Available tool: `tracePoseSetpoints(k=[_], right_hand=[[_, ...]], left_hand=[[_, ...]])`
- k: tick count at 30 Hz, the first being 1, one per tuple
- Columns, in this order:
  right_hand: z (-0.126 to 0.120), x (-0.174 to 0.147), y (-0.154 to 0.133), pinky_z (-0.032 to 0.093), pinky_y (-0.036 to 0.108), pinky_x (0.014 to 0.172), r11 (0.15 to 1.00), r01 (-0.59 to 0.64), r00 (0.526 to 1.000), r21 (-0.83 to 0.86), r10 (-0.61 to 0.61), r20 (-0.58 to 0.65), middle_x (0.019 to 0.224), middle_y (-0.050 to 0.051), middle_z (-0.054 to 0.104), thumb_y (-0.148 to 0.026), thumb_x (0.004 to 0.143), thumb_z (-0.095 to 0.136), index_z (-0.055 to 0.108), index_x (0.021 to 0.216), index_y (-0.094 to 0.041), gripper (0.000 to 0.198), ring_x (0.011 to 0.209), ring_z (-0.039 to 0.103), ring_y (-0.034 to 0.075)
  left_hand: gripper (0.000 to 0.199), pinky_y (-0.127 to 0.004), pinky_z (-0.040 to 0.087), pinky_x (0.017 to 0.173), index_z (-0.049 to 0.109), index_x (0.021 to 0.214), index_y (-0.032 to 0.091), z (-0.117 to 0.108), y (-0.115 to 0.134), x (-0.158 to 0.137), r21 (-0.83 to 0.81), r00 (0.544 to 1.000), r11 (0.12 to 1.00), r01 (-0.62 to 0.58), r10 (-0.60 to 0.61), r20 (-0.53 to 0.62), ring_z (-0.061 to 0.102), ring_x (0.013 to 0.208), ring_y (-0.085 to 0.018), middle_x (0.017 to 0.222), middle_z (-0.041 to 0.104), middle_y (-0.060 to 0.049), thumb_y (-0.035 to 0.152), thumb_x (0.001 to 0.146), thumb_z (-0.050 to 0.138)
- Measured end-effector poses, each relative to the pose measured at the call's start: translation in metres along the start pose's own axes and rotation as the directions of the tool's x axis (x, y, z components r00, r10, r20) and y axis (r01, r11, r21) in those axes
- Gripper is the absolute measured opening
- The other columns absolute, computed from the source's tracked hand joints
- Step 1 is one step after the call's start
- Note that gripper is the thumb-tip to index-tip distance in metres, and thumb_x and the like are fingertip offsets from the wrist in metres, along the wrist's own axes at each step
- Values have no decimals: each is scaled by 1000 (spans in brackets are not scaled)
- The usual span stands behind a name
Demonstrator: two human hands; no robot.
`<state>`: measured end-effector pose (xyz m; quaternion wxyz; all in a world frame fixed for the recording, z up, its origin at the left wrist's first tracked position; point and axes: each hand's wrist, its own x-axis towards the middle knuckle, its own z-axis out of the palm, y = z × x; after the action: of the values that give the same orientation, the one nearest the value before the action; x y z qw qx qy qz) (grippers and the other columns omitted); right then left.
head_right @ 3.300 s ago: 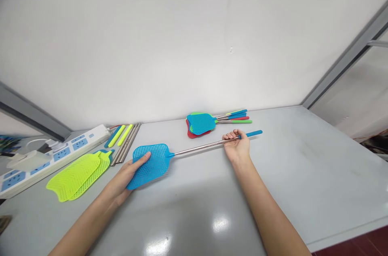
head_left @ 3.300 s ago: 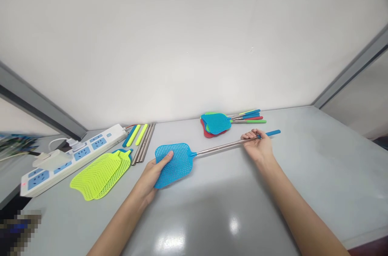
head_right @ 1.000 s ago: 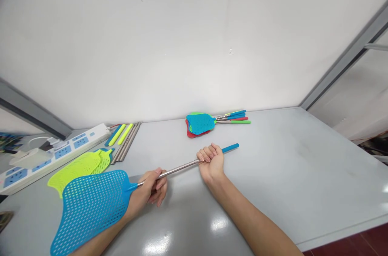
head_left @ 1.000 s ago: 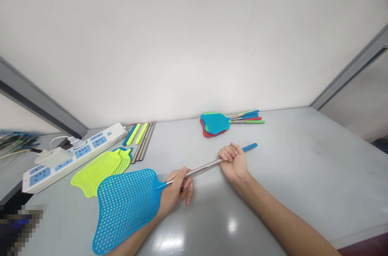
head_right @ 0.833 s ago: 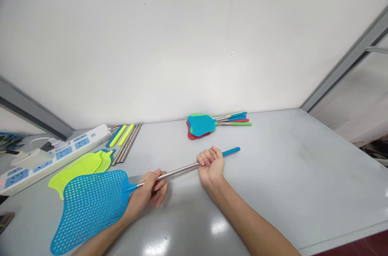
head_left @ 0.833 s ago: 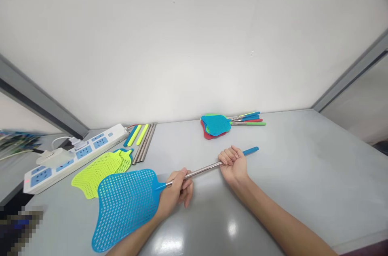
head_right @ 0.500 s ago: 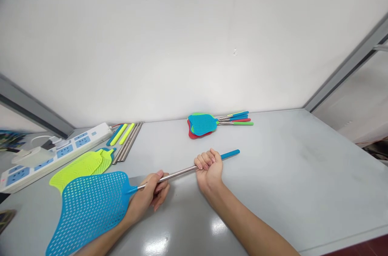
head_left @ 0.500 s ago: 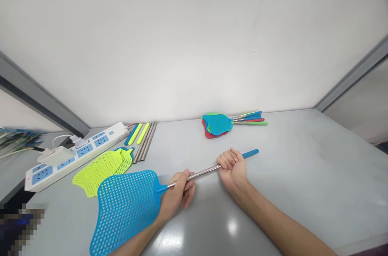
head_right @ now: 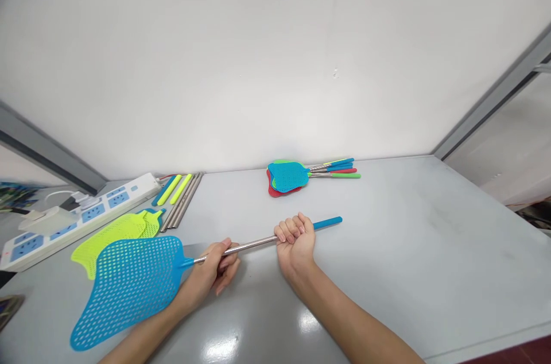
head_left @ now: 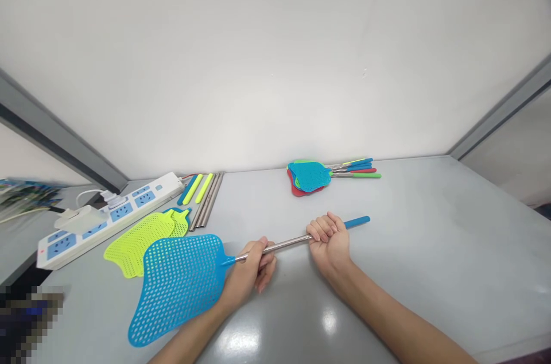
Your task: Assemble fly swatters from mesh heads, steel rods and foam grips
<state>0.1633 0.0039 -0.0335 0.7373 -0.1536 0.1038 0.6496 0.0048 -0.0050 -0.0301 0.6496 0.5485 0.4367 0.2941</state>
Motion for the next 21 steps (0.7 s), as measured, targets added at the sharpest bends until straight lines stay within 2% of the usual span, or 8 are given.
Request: tracePoseSetpoints(k=[8,14,17,21], right_hand=[[1,-5,7,21,19,32,999,-36,999,-38,37,6,38,-10,13,-18,71,43,12,50,-19,37,32,13,5],[6,-5,1,23,20,34,995,-70,997,-65,72,38,39,-10,14,-17,72,44,14,49,-19,37,33,15,5],[8,-5,-2,26,20,37,991,-80,994,-109,88,72,39,-9,17,-19,72,45,16,49,-19,37,34,19,6],[12,-5,-3,31,21,41,981,-83,988,-174,105,116,42,-8,21,-21,73,45,19,50,-18,35,38,26,6]], left_hand=[[39,-21,19,35,25,46,20,11,9,-7,37,1000,999,25,-25,5,21,30,-7,28,28,6,39,81,23],[40,-20,18,35,28,47,19,11,5,-3,25,1000,999,29,-29,0,22,30,-6,29,30,6,40,81,25],[40,-20,16,34,29,47,18,7,2,2,-85,998,995,57,-57,0,22,28,-6,29,30,6,42,80,28],[42,-20,20,34,30,48,19,3,1,7,-338,998,939,55,-58,1,18,27,-6,28,25,8,47,78,33]])
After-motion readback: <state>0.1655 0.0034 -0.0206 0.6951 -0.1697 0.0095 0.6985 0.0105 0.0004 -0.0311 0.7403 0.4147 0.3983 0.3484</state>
